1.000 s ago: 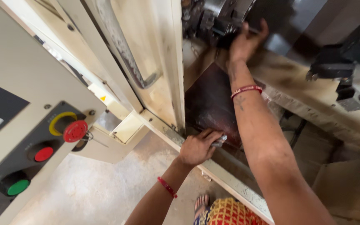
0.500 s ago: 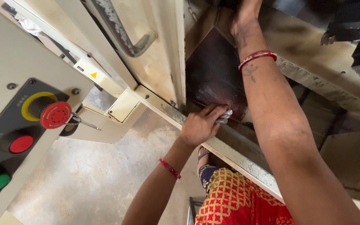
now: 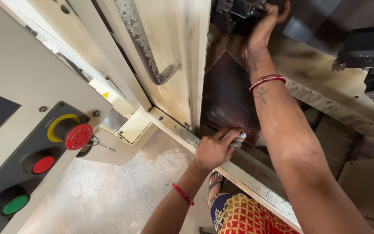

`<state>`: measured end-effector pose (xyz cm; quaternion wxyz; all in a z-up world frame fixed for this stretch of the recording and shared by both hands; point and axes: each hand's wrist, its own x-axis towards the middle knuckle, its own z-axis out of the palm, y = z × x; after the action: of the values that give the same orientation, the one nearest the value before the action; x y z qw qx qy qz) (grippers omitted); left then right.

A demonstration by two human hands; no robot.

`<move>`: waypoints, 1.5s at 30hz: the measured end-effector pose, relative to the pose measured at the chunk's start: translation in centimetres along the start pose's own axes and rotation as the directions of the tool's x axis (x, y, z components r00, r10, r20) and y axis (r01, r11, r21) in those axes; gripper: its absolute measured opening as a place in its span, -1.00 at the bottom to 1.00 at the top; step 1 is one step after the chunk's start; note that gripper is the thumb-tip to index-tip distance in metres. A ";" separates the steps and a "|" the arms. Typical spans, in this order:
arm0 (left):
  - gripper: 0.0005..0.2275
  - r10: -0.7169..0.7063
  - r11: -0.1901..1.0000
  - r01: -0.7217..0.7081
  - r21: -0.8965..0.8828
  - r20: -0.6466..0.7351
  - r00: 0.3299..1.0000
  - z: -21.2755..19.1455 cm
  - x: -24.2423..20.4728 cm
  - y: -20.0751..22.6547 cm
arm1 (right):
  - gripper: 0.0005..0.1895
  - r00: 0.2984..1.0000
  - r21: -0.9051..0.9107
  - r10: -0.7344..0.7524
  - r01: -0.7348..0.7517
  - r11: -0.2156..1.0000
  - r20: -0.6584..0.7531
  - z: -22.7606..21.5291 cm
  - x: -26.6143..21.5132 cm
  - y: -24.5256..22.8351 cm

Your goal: The person opens a machine door, retrieves two metal rods, and attempts to connect them by hand. They then place the rods on a nearby table and reinsert them into the machine before closing the door.

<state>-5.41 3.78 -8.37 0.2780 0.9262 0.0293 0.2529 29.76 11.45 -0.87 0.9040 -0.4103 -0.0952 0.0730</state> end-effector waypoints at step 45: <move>-0.89 0.231 0.600 -0.001 -0.800 0.172 0.957 20.2 -3.3 47.8 | -0.72 0.801 -1.000 -0.598 -0.025 -0.007 -0.016 -53.1 -47.9 -41.8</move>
<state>-2.56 -47.35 0.97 0.6429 0.7316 -0.1829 0.1344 -2.23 -64.55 -8.86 0.3622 -0.8809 0.0072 -0.3046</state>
